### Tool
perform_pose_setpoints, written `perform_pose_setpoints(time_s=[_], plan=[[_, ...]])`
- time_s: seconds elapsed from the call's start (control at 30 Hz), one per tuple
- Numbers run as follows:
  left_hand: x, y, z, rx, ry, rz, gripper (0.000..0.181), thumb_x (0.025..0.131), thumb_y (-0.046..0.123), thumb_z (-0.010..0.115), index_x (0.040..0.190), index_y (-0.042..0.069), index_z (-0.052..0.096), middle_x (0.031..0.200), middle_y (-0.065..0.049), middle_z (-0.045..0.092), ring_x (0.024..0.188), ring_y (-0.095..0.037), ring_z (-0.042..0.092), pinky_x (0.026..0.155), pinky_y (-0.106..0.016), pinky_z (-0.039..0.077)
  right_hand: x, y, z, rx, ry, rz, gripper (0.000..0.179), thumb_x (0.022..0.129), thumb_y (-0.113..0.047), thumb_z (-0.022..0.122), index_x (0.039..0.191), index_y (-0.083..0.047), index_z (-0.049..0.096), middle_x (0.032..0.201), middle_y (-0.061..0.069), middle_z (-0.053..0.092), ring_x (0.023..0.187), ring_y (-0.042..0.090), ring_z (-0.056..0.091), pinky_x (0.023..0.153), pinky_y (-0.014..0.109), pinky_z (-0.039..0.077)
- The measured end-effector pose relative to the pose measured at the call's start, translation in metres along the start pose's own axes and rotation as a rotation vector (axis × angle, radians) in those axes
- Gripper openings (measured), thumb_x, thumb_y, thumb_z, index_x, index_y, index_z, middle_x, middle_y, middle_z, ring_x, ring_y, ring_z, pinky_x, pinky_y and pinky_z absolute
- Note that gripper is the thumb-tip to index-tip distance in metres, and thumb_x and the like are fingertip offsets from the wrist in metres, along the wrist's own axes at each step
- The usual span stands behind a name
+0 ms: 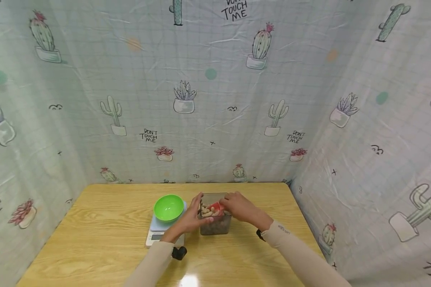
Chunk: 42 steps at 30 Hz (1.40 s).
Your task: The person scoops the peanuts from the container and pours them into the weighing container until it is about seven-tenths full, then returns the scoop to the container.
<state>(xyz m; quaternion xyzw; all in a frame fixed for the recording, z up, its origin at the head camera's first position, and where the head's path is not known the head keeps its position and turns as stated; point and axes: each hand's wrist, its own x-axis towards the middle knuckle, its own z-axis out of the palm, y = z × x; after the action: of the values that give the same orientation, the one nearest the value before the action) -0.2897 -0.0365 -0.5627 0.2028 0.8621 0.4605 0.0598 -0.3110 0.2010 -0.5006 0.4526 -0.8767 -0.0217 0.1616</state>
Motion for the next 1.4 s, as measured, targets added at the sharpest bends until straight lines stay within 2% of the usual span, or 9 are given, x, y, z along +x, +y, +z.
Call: perform_pose_setpoints(time_s=[0.1,0.27,0.47,0.67,0.97,1.2,1.4], plan=[[0.001,0.0,0.0,-0.011,-0.001,0.011,0.109,0.086,0.047,0.073,0.159,0.013,0.0,0.165,-0.016,0.007,0.14,-0.039,0.039,0.107,-0.052,0.043,0.004,-0.004,0.001,-0.007,0.004,0.006,0.009,0.089,-0.019,0.071,0.097,-0.018,0.067,0.083,-0.004,0.063,0.074,0.014,0.059,0.065,0.03,0.04],[0.0,0.001,0.001,-0.019,-0.007,-0.006,0.109,0.085,0.047,0.074,0.16,0.017,0.001,0.165,-0.015,0.007,0.143,-0.04,0.035,0.109,-0.054,0.04,0.006,-0.009,0.005,0.009,-0.028,0.02,0.004,0.091,-0.018,0.069,0.095,-0.017,0.066,0.081,-0.003,0.06,0.068,0.011,0.051,0.064,0.026,0.024],[-0.001,0.0,0.003,-0.011,0.005,-0.024,0.111,0.084,0.048,0.075,0.16,0.019,0.0,0.165,-0.016,0.007,0.143,-0.043,0.034,0.108,-0.056,0.04,-0.003,-0.005,0.011,0.105,-0.022,0.134,0.013,0.094,-0.021,0.065,0.107,-0.017,0.065,0.088,-0.003,0.063,0.075,0.014,0.054,0.067,0.029,0.032],[-0.003,0.002,0.002,-0.017,0.002,-0.034,0.11,0.084,0.047,0.075,0.16,0.022,-0.001,0.166,-0.014,0.006,0.144,-0.043,0.031,0.109,-0.058,0.039,-0.012,0.002,0.013,0.191,0.052,0.147,0.013,0.095,-0.019,0.064,0.108,-0.017,0.065,0.089,-0.004,0.064,0.077,0.013,0.054,0.069,0.03,0.035],[-0.001,0.002,0.0,-0.029,-0.001,-0.033,0.111,0.083,0.048,0.075,0.16,0.023,-0.001,0.166,-0.013,0.005,0.146,-0.042,0.029,0.11,-0.059,0.037,-0.025,0.007,0.015,0.327,0.091,0.276,0.02,0.097,-0.017,0.059,0.115,-0.012,0.065,0.107,0.005,0.07,0.101,0.026,0.064,0.082,0.05,0.049],[-0.001,0.007,-0.004,-0.03,0.016,-0.011,0.119,0.08,0.05,0.078,0.159,0.02,-0.006,0.167,-0.011,-0.001,0.151,-0.037,0.017,0.116,-0.056,0.03,-0.03,0.011,0.017,0.349,0.147,0.317,0.021,0.097,-0.018,0.059,0.115,-0.01,0.065,0.107,0.007,0.071,0.1,0.028,0.065,0.084,0.053,0.05],[-0.007,0.02,-0.015,0.038,0.051,0.032,0.116,0.081,0.053,0.075,0.16,0.015,-0.002,0.167,-0.012,0.001,0.151,-0.038,0.016,0.114,-0.059,0.031,-0.03,0.012,0.011,0.345,0.125,0.34,0.022,0.099,-0.02,0.057,0.116,-0.009,0.065,0.108,0.007,0.07,0.101,0.028,0.064,0.085,0.053,0.049]])
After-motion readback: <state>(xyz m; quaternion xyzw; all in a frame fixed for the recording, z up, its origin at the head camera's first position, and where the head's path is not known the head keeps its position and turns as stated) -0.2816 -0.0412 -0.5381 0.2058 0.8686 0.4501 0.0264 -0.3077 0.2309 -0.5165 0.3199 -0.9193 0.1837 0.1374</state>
